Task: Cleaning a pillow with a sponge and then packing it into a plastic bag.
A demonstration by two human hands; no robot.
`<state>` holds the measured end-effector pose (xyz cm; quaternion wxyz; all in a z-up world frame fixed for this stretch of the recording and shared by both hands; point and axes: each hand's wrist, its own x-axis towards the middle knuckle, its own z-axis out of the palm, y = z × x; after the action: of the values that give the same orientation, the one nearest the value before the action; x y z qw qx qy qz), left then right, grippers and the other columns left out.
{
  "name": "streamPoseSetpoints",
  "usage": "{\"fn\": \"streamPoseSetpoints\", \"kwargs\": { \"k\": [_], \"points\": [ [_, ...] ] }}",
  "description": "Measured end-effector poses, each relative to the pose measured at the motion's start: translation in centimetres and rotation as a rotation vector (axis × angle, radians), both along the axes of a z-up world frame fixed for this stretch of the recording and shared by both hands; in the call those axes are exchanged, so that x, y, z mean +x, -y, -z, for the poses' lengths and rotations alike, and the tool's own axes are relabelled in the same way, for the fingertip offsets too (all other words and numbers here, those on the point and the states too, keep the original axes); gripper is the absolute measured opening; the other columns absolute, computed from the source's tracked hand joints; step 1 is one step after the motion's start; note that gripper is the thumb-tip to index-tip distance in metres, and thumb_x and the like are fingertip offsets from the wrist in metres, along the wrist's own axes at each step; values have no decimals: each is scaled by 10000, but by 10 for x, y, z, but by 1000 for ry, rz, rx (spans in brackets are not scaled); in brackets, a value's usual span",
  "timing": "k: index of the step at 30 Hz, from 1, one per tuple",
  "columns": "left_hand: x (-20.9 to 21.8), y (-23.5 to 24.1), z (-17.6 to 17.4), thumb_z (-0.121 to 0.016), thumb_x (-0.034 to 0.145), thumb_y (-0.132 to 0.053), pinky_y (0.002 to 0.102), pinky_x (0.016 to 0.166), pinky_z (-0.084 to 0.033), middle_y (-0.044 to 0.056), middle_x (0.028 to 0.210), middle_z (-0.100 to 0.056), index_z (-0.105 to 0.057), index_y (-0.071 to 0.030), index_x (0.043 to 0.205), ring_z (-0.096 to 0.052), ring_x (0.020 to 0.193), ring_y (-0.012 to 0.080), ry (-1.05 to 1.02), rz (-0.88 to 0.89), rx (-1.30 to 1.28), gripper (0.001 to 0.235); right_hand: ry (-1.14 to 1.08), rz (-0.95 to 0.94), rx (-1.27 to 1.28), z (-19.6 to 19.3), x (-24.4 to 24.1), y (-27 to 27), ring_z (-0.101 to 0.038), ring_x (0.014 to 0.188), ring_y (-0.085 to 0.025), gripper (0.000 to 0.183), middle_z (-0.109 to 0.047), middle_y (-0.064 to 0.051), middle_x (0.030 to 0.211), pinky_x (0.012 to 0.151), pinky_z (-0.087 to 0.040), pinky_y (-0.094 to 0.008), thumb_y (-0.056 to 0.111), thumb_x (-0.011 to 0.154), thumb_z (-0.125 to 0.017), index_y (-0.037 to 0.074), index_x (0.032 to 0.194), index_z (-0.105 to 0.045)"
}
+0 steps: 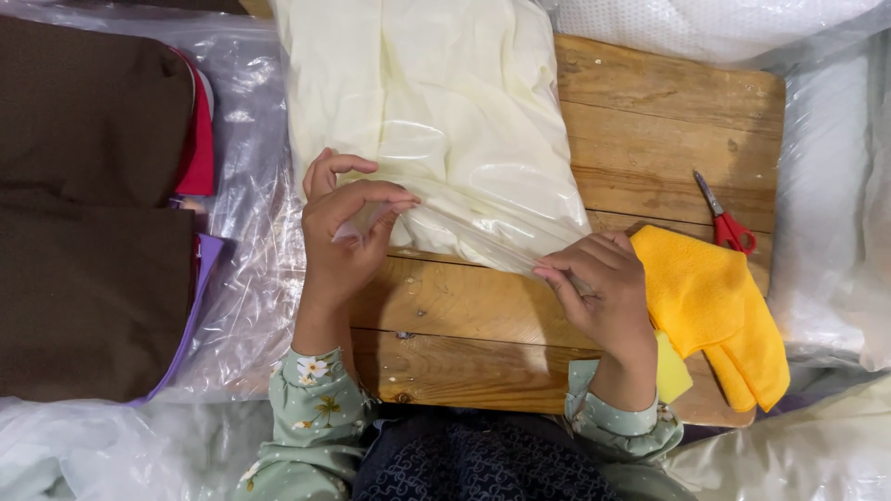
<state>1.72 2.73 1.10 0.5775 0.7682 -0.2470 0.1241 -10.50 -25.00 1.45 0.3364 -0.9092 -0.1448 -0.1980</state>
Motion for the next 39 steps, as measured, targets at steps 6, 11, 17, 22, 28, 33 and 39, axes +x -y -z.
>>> {"fn": "streamPoseSetpoints", "kwargs": {
  "k": [6,11,17,22,28,33,39],
  "points": [
    [-2,2,-2,-778,950,-149,511,1183,-221,-41,838,-756,-770,-181,915,-559,1053,257,3,3,-7,47,7,-50,-11,-8,-3,-5,-661,629,-222,83,-663,-6,671,796,-496,-371,63,918,-753,123,863,-767],
    [2,-3,5,-774,957,-152,501,1173,-252,-30,844,-758,-766,-172,923,-556,1053,268,12,-30,-12,40,-17,-31,28,-10,2,-1,-688,657,-232,48,-690,-16,698,810,-511,-378,72,895,-788,114,917,-784],
    [14,-21,26,-770,986,-154,455,1151,-296,10,850,-757,-756,-112,936,-530,1032,261,33,-122,-50,68,-22,-39,78,-3,0,9,-698,675,-232,42,-706,-19,721,817,-516,-375,69,888,-798,98,905,-773],
    [14,-18,21,-769,983,-152,442,1142,-304,17,846,-758,-763,-103,932,-528,1037,259,36,-109,-61,71,58,-15,17,-2,0,8,-660,628,-250,43,-666,-28,686,791,-501,-384,73,921,-768,91,884,-759],
    [11,-19,10,-975,802,-289,395,1043,-419,40,893,-744,-783,-107,958,-540,1033,286,173,-275,-31,306,59,-72,33,-6,-1,7,-641,606,-263,70,-640,-41,660,783,-505,-391,55,924,-756,85,861,-753],
    [-6,-6,28,-1056,715,-425,408,1202,-546,-49,1665,-218,-171,-326,1603,-399,1476,173,728,-1115,128,1257,-11,-8,40,-6,-1,0,-608,722,-185,49,-681,-7,798,839,-432,-362,78,960,-746,92,923,-717],
    [-64,71,7,-715,922,-513,542,1129,-391,-39,1297,-713,-715,-281,1254,-619,1240,237,997,-348,329,405,96,-163,148,24,10,4,-643,663,-371,131,-656,-129,734,694,-508,-473,162,929,-725,38,890,-741]
  ]
}}
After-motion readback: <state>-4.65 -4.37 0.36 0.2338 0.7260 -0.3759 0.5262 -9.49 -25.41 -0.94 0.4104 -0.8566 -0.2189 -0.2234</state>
